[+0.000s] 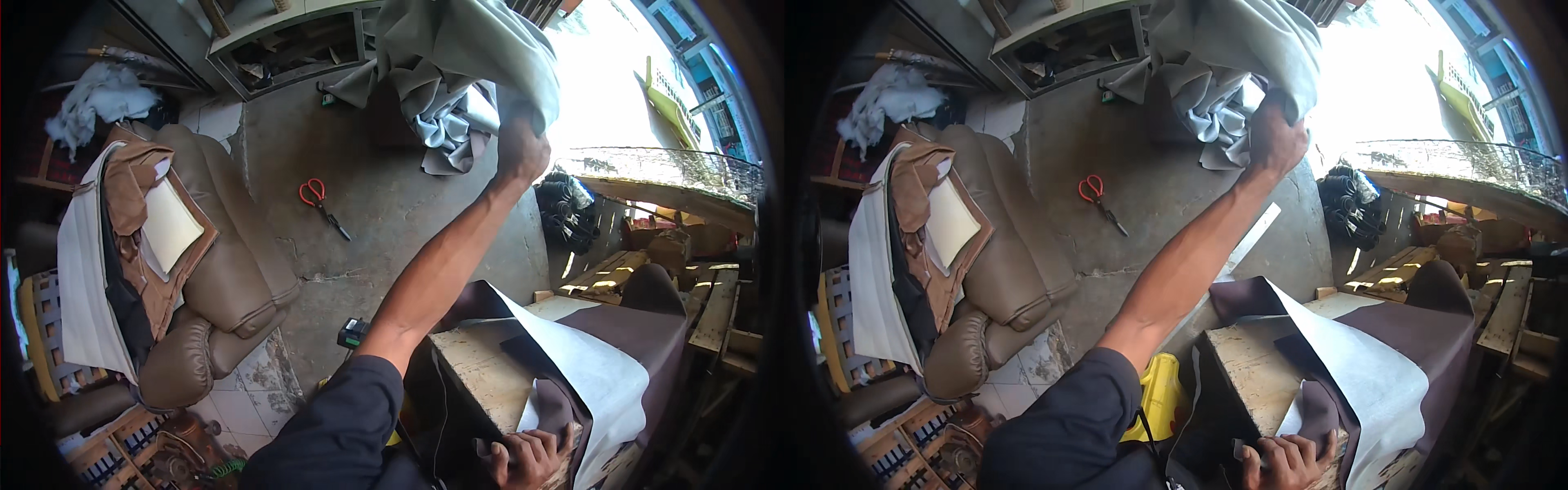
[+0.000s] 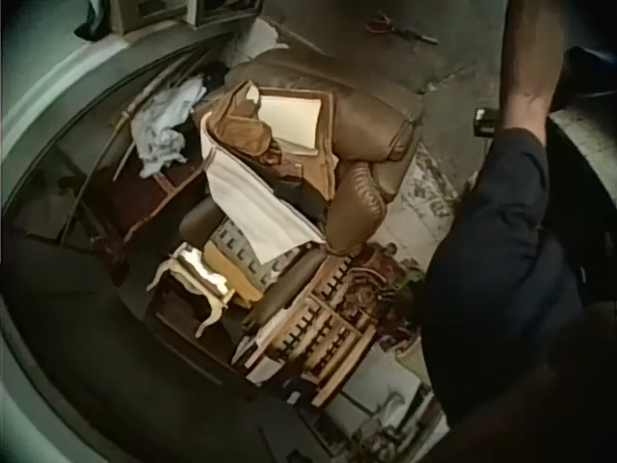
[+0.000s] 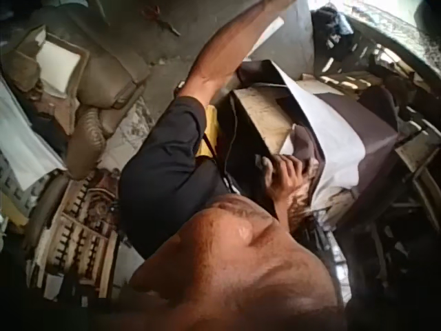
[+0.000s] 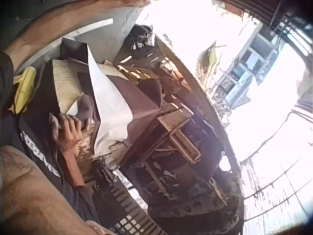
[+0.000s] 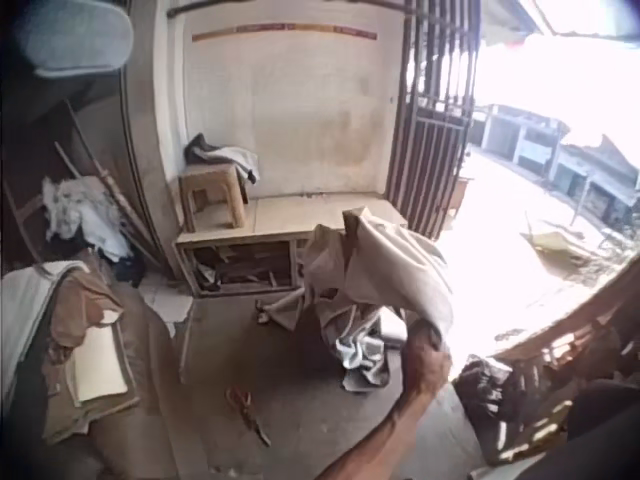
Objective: The person aligns two pieces of upholstery fabric on a sewing machine and begins stitching them together, then stops to use shears to trim the edge of the material.
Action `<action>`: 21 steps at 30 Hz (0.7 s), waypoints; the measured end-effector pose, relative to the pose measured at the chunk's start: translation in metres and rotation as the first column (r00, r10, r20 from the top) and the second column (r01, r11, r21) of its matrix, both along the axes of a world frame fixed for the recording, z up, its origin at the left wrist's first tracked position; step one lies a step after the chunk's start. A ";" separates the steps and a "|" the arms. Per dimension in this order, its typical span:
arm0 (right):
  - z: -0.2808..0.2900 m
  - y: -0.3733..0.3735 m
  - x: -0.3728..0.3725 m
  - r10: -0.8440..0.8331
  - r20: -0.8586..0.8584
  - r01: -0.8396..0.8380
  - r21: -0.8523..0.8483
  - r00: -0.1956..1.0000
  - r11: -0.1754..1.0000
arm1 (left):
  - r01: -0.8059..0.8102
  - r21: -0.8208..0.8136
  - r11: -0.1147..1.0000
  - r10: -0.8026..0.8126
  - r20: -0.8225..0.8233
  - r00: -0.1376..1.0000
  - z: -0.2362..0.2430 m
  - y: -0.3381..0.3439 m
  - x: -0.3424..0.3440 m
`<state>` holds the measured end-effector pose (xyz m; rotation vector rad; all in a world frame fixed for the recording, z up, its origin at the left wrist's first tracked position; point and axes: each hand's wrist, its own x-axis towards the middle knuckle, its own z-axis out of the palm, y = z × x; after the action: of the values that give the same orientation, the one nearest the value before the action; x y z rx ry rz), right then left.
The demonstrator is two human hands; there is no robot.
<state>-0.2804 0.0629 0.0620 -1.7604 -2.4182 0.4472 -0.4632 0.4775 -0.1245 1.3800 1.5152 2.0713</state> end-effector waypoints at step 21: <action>-0.021 0.014 -0.001 -0.007 0.298 0.000 0.023 0.954 1.000 | -0.169 -0.985 0.022 0.317 -0.153 0.936 -0.483 -0.265 -0.324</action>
<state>-0.2812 0.0766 0.0409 -1.9463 -2.6015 0.1593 -0.7875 0.2122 -0.6079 0.3484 2.4353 0.5239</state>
